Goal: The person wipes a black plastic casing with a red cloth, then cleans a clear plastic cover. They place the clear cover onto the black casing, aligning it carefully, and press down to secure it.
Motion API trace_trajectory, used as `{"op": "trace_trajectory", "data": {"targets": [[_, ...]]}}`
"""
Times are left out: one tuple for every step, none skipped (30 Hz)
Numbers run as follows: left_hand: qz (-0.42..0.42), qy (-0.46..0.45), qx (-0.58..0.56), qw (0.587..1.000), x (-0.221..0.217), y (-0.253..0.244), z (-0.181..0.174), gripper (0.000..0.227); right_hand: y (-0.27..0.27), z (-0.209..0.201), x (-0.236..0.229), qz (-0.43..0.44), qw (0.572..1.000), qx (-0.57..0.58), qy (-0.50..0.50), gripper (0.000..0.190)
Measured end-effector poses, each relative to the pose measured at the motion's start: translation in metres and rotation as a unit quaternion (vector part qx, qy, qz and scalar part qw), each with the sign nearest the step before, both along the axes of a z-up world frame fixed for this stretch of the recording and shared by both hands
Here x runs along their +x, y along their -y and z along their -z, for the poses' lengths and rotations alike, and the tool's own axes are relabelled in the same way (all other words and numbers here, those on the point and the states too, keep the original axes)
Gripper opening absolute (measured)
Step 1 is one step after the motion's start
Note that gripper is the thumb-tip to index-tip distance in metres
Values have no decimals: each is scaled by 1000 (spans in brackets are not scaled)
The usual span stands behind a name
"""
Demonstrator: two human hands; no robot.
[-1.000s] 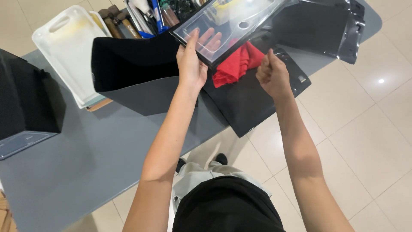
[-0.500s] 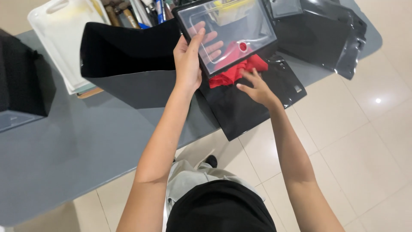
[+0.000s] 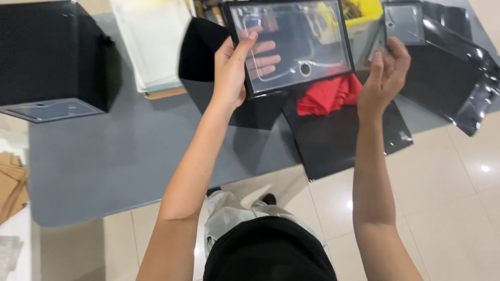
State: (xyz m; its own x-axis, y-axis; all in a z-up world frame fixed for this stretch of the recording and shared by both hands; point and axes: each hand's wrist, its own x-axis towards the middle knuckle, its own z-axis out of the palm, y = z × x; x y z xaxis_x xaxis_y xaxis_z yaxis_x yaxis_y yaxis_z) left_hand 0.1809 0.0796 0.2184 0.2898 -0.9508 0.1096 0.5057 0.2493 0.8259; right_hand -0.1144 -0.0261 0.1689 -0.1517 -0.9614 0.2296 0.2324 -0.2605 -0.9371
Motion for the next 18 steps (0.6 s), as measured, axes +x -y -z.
{"op": "trace_trajectory", "data": {"targets": [[8, 9, 11, 1000, 8, -1, -2, 41, -5, -4, 6, 3, 984, -144, -109, 27], [15, 18, 21, 1000, 17, -2, -4, 42, -10, -8, 11, 1, 935, -283, -213, 20], [16, 20, 22, 999, 26, -1, -3, 42, -28, -29, 30, 2, 936, -282, -212, 20], [35, 3, 32, 999, 35, 0, -1, 44, -45, -50, 48, -21, 891, -316, -324, 34], [56, -14, 41, 997, 44, 3, 1, 45, -61, -71, 66, -41, 832, -346, -431, 49], [58, -11, 41, 997, 53, 4, 1, 45, -68, -77, 84, -37, 833, -346, -430, 49], [75, -9, 55, 996, 61, 4, 1, 46, -77, -83, 100, -22, 781, -377, -498, 64], [91, -8, 68, 993, 69, 4, 1, 47, -86, -89, 117, -7, 722, -405, -561, 83], [95, -6, 69, 993, 76, 5, 2, 47, -88, -84, 126, -4, 723, -402, -562, 83], [112, -5, 70, 991, 82, 7, 4, 48, -89, -80, 134, -50, 718, -411, -559, 82], [130, -4, 71, 989, 89, 8, 4, 48, -92, -76, 143, -95, 712, -419, -555, 81], [134, -2, 71, 988, 95, 10, 5, 48, -94, -70, 149, -91, 714, -416, -556, 81], [136, -10, 87, 987, 101, 12, 4, 46, -95, -64, 154, -104, 704, -399, -579, 75], [137, -18, 103, 985, 107, 14, 4, 44, -97, -58, 160, -117, 692, -381, -601, 71], [142, -17, 105, 984, 115, 15, 11, 44, -97, -54, 163, -114, 694, -377, -602, 71], [81, 155, 114, 978, 123, 16, 18, 46, -97, -50, 167, -92, 690, -386, -606, 68], [16, 321, 120, 939, 132, 17, 24, 52, -97, -47, 170, -70, 684, -394, -610, 65], [21, 323, 119, 939, 142, 17, 29, 52, -98, -45, 173, -66, 685, -391, -611, 65]]}}
